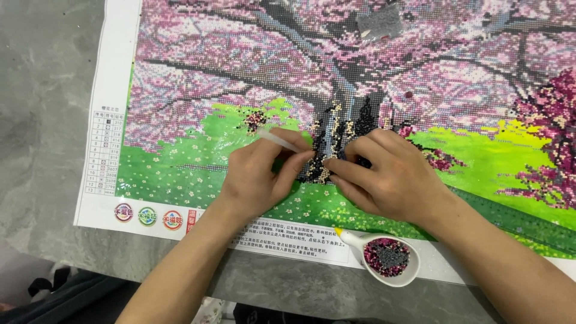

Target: Performing diamond painting by picking up small resin diamonds with a pen tool and placing them on a sticky canvas, using a ruler for alignment.

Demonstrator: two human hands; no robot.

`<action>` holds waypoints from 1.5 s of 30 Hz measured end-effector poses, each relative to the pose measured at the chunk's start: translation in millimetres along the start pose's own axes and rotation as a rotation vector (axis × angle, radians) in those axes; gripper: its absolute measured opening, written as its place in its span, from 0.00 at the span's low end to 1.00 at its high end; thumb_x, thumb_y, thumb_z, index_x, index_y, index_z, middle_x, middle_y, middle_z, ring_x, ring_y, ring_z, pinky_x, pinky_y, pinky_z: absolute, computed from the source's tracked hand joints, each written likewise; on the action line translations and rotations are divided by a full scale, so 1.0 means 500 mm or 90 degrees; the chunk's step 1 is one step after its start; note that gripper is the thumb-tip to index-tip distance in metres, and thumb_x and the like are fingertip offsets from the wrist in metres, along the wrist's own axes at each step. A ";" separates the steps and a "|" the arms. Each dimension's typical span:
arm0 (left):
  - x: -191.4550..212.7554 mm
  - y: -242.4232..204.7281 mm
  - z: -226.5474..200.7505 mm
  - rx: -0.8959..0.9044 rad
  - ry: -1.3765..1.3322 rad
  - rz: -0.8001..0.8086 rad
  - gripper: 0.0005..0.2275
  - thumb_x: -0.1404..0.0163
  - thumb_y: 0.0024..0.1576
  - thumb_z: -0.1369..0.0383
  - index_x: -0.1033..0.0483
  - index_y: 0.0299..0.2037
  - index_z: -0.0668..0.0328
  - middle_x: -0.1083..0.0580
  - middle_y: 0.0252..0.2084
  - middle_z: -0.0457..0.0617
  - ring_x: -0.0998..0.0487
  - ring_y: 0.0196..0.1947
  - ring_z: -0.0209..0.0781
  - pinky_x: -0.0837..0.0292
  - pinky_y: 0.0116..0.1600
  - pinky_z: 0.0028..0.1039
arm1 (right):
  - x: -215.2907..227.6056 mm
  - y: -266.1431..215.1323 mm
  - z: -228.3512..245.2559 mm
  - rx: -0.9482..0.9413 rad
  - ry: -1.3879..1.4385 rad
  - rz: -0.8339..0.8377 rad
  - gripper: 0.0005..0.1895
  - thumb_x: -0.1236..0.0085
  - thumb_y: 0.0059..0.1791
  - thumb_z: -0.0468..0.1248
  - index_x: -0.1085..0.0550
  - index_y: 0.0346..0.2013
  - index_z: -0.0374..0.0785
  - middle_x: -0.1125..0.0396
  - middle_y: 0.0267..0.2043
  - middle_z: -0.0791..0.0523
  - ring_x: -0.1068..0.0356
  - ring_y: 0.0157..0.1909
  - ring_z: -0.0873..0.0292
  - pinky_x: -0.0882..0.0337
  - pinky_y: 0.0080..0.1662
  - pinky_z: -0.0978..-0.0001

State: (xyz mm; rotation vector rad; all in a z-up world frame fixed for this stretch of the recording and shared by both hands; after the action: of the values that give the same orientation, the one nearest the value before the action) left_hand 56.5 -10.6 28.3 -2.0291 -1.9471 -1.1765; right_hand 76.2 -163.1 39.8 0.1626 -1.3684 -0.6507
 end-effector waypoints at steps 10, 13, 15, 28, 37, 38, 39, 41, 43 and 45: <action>0.139 0.054 -0.067 -0.063 -0.116 -0.160 0.03 0.51 0.61 0.77 0.32 0.41 0.67 0.26 0.35 0.56 0.18 0.35 0.44 0.18 0.40 0.24 | -0.004 -0.010 -0.001 0.014 -0.029 -0.006 0.06 0.44 0.50 0.39 0.25 0.39 0.41 0.40 0.31 0.56 0.42 0.30 0.56 0.42 0.32 0.65; 0.206 0.065 -0.054 -0.054 -0.177 -0.283 0.04 0.52 0.64 0.75 0.36 0.43 0.64 0.26 0.35 0.56 0.19 0.36 0.44 0.19 0.40 0.24 | -0.003 -0.008 0.003 0.019 -0.018 -0.008 0.06 0.44 0.50 0.38 0.25 0.38 0.40 0.39 0.32 0.55 0.42 0.31 0.57 0.42 0.32 0.66; 0.234 0.065 -0.035 -0.045 -0.169 -0.341 0.05 0.53 0.67 0.70 0.37 0.44 0.60 0.26 0.35 0.55 0.20 0.35 0.41 0.22 0.37 0.21 | 0.000 -0.006 0.005 0.016 -0.009 -0.007 0.05 0.44 0.50 0.37 0.25 0.37 0.39 0.38 0.32 0.54 0.42 0.31 0.56 0.42 0.32 0.65; 0.199 0.044 0.038 -0.091 0.105 -0.304 0.05 0.44 0.58 0.73 0.26 0.35 0.65 0.25 0.26 0.52 0.22 0.23 0.45 0.25 0.29 0.27 | -0.013 -0.016 -0.003 -0.024 -0.039 -0.053 0.05 0.44 0.48 0.39 0.22 0.35 0.45 0.38 0.29 0.57 0.36 0.29 0.53 0.33 0.35 0.61; 0.195 0.039 0.031 -0.127 0.174 -0.279 0.04 0.43 0.57 0.71 0.24 0.34 0.61 0.24 0.26 0.49 0.22 0.25 0.44 0.23 0.32 0.26 | 0.024 -0.016 -0.009 -0.023 -0.023 -0.140 0.02 0.40 0.45 0.37 0.22 0.32 0.44 0.36 0.29 0.56 0.34 0.28 0.52 0.32 0.33 0.61; 0.193 0.040 0.030 -0.127 0.174 -0.279 0.04 0.42 0.57 0.71 0.24 0.34 0.61 0.24 0.27 0.48 0.22 0.26 0.44 0.24 0.33 0.26 | 0.035 -0.021 -0.014 -0.033 -0.019 -0.161 0.02 0.40 0.45 0.37 0.21 0.32 0.45 0.36 0.30 0.57 0.34 0.27 0.53 0.31 0.33 0.62; 0.190 0.040 0.030 -0.137 0.165 -0.278 0.04 0.42 0.57 0.71 0.24 0.34 0.61 0.24 0.27 0.48 0.22 0.26 0.44 0.24 0.33 0.26 | 0.051 -0.020 -0.025 -0.038 -0.032 -0.163 0.02 0.40 0.45 0.37 0.21 0.32 0.45 0.36 0.30 0.57 0.34 0.27 0.53 0.31 0.33 0.62; 0.182 0.041 0.034 -0.124 0.237 -0.269 0.04 0.42 0.57 0.68 0.23 0.34 0.57 0.24 0.27 0.43 0.23 0.25 0.38 0.24 0.33 0.24 | 0.094 -0.021 -0.053 -0.071 0.011 -0.216 0.04 0.37 0.43 0.32 0.20 0.32 0.40 0.32 0.29 0.53 0.35 0.26 0.51 0.31 0.34 0.60; 0.165 0.039 0.055 -0.130 0.229 -0.264 0.04 0.42 0.57 0.67 0.23 0.34 0.56 0.23 0.27 0.43 0.23 0.25 0.38 0.25 0.33 0.24 | 0.128 -0.052 -0.102 -0.118 -0.035 -0.227 0.05 0.36 0.43 0.32 0.19 0.34 0.39 0.31 0.29 0.54 0.35 0.27 0.53 0.32 0.34 0.62; 0.164 0.037 0.056 -0.129 0.231 -0.262 0.04 0.43 0.57 0.66 0.22 0.34 0.54 0.23 0.27 0.42 0.23 0.24 0.38 0.25 0.33 0.23 | 0.153 -0.067 -0.135 -0.158 -0.072 -0.240 0.05 0.35 0.44 0.32 0.19 0.35 0.39 0.30 0.30 0.54 0.34 0.28 0.54 0.32 0.35 0.64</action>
State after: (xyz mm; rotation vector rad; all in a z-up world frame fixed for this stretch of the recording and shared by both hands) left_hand 76.6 68.2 63.5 -1.3795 -2.1773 -1.7479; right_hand 132.6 -247.7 74.4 0.1884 -1.3639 -1.1533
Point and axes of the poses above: each hand's wrist, its own y-axis towards the middle knuckle, its own x-axis out of the back of the hand, z = x × y, the point moved 7 cm from there along y, towards the middle knuckle
